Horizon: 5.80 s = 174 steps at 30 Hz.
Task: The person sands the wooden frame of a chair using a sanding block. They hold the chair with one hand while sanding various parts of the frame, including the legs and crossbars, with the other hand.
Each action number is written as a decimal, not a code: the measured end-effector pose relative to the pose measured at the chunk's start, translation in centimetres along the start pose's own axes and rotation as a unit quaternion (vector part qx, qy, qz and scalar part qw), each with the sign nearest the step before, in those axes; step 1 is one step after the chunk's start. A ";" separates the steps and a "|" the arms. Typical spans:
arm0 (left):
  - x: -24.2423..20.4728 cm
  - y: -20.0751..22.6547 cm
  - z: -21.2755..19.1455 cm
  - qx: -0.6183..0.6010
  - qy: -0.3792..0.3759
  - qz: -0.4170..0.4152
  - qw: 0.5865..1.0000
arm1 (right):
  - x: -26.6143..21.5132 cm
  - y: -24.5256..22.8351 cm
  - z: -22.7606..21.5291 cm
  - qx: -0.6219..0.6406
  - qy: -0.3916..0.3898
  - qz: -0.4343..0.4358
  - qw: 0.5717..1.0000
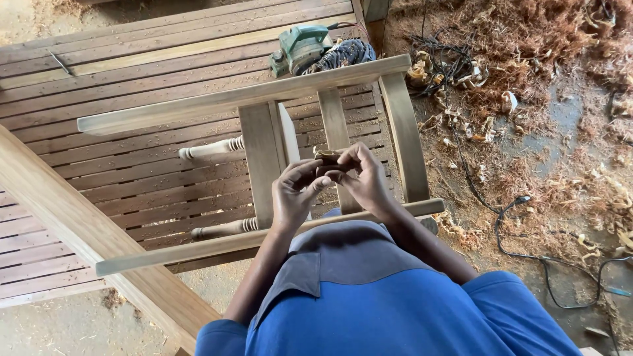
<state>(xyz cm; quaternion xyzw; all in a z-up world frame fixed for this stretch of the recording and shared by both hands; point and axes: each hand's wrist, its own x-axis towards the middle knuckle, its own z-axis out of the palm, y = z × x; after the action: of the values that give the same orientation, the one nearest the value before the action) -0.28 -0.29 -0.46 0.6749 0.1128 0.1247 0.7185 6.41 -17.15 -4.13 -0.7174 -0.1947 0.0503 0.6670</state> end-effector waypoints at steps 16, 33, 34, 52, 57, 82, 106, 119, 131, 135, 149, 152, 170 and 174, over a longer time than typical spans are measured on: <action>-0.3 0.7 0.4 0.001 -0.076 0.013 0.997 | 0.3 0.6 -0.8 0.069 0.027 0.093 0.993; -2.1 -0.4 0.0 0.159 -0.129 -0.103 0.973 | -0.3 -5.1 -3.2 0.020 -0.242 0.269 0.932; -2.4 -0.7 -0.5 0.158 -0.124 -0.107 0.974 | -0.2 -5.3 -4.0 0.020 -0.248 0.272 0.930; -4.4 -4.4 -11.6 0.517 0.498 -0.156 0.678 | -3.2 3.4 -3.8 -0.434 -0.332 -0.066 0.835; -4.9 -9.9 -18.4 0.473 0.512 -0.324 0.640 | -2.3 2.5 -4.8 -0.389 -0.346 -0.115 0.846; -3.5 -6.7 -17.9 0.434 0.538 -0.383 0.613 | -1.6 1.8 -10.9 -0.463 -0.331 -0.159 0.807; -3.6 -4.9 -17.4 0.504 0.398 -0.244 0.727 | -1.5 1.4 -1.6 -0.239 -0.070 0.120 0.961; -4.7 -6.2 -18.5 0.560 0.383 -0.177 0.713 | 3.4 9.3 4.2 -0.251 0.038 0.291 0.922; -5.6 -8.6 -19.5 0.571 0.403 -0.140 0.702 | 8.6 7.6 2.3 -0.252 0.055 0.355 0.899; -5.9 -7.8 -19.3 0.584 0.360 -0.171 0.707 | 11.8 2.2 4.1 -0.272 0.036 0.327 0.904; -5.7 -8.7 -19.4 0.558 0.402 -0.174 0.705 | 6.7 7.7 2.1 -0.587 0.001 -0.084 0.805; -5.4 -9.5 -19.8 0.569 0.396 -0.160 0.703 | 8.0 8.8 3.1 -0.571 -0.019 -0.062 0.818; -4.6 -4.7 -18.1 0.557 0.392 -0.158 0.715 | 9.6 10.1 3.9 -0.624 0.001 -0.093 0.776; -5.6 -9.1 -19.7 0.591 0.375 -0.142 0.700 | 14.5 15.0 3.3 -0.649 0.049 -0.146 0.745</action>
<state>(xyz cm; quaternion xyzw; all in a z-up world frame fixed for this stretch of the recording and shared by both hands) -11.81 15.93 -10.84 0.8343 0.5178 0.1717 0.0800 21.79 -9.54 -16.45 -0.9416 -0.2495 -0.2211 0.0480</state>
